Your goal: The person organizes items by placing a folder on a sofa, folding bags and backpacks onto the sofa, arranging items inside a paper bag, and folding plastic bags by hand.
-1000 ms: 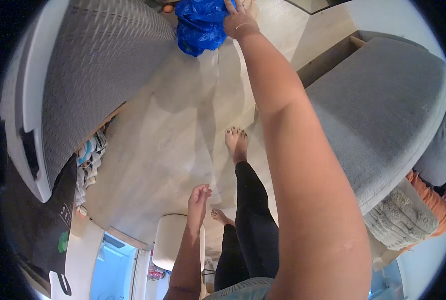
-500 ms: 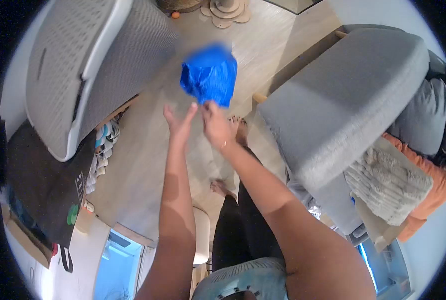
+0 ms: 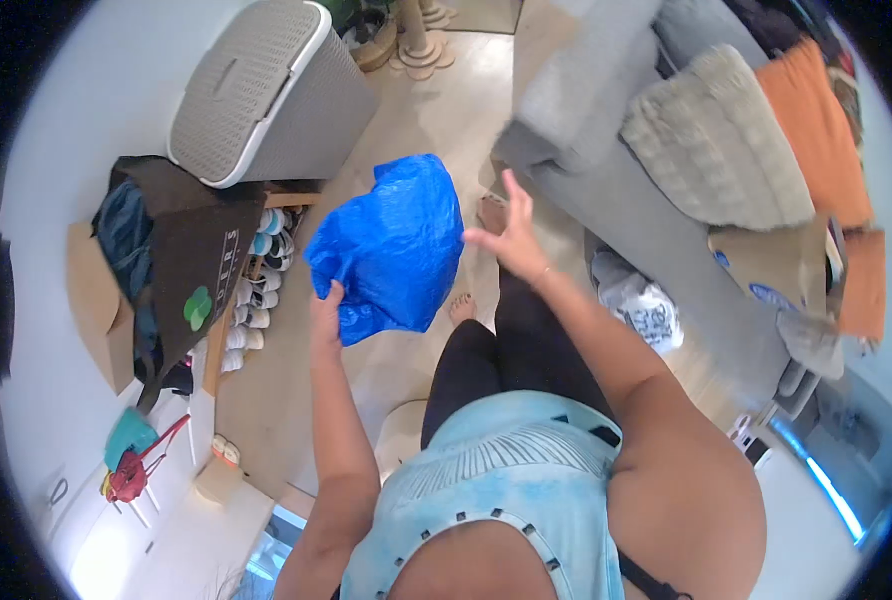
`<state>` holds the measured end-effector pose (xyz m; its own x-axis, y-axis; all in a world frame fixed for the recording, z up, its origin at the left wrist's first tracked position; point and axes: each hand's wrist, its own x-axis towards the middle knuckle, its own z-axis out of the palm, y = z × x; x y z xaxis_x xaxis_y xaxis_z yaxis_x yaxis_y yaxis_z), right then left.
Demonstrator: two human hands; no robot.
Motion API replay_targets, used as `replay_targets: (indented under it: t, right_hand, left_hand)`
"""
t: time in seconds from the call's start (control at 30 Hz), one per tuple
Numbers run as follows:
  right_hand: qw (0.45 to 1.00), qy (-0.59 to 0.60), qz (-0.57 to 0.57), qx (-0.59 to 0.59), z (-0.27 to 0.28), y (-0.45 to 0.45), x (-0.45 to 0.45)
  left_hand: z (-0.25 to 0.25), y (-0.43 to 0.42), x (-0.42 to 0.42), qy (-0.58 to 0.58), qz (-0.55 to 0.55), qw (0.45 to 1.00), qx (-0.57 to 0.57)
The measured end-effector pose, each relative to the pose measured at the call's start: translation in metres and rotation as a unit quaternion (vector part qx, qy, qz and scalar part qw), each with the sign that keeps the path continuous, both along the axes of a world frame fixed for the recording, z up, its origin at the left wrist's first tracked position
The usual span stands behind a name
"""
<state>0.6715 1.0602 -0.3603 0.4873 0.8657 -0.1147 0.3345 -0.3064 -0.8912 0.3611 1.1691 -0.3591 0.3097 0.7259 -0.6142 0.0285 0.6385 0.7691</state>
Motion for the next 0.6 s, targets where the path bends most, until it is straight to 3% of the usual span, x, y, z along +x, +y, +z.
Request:
replay_targets:
  t: [0.03, 0.07, 0.1, 0.13, 0.2, 0.27, 0.3, 0.33, 0.4, 0.43, 0.57, 0.6]
  right_hand:
    - [1.000, -0.009, -0.009, 0.017, 0.018, -0.020, -0.002]
    - [0.985, 0.173, -0.006, 0.013, 0.036, -0.036, -0.001]
    - [0.936, 0.352, 0.000, 0.010, 0.054, -0.054, -0.003]
    - [0.937, 0.347, -0.012, 0.029, 0.072, -0.068, -0.012]
    - [0.863, 0.470, 0.132, 0.131, 0.105, -0.089, -0.039]
    - [0.857, 0.484, 0.131, 0.122, 0.143, -0.116, -0.056]
    - [0.845, 0.505, 0.142, 0.102, 0.156, -0.133, -0.057]
    - [0.848, 0.499, 0.129, 0.120, 0.154, -0.155, -0.050]
    - [0.796, 0.575, 0.152, 0.108, 0.142, -0.207, -0.035]
    - [0.812, 0.536, 0.168, 0.155, 0.218, -0.233, -0.030]
    - [0.843, 0.493, 0.081, 0.201, 0.251, -0.363, 0.003]
    - [0.891, 0.386, 0.041, 0.235, 0.257, -0.403, 0.008]
  left_hand:
    - [0.026, -0.009, -0.014, 0.005, -0.014, 1.000, -0.019]
    - [0.048, -0.022, -0.018, -0.005, -0.026, 1.000, 0.001]
    - [0.070, -0.036, -0.022, -0.086, -0.019, 0.996, 0.023]
    - [0.091, -0.049, -0.022, -0.164, -0.015, 0.986, 0.039]
    - [0.121, -0.070, -0.019, -0.199, -0.059, 0.978, 0.031]
    - [0.136, -0.088, -0.012, -0.245, -0.153, 0.957, -0.028]
    - [0.140, -0.100, -0.002, -0.233, -0.143, 0.961, -0.045]
    - [0.148, -0.109, 0.012, -0.234, -0.165, 0.957, -0.041]
    - [0.160, -0.130, 0.047, -0.284, -0.231, 0.920, -0.138]
    - [0.171, -0.149, 0.071, -0.282, -0.254, 0.915, -0.135]
    - [0.199, -0.258, 0.180, -0.274, -0.373, 0.876, -0.132]
    - [0.206, -0.295, 0.210, -0.270, -0.402, 0.867, -0.118]
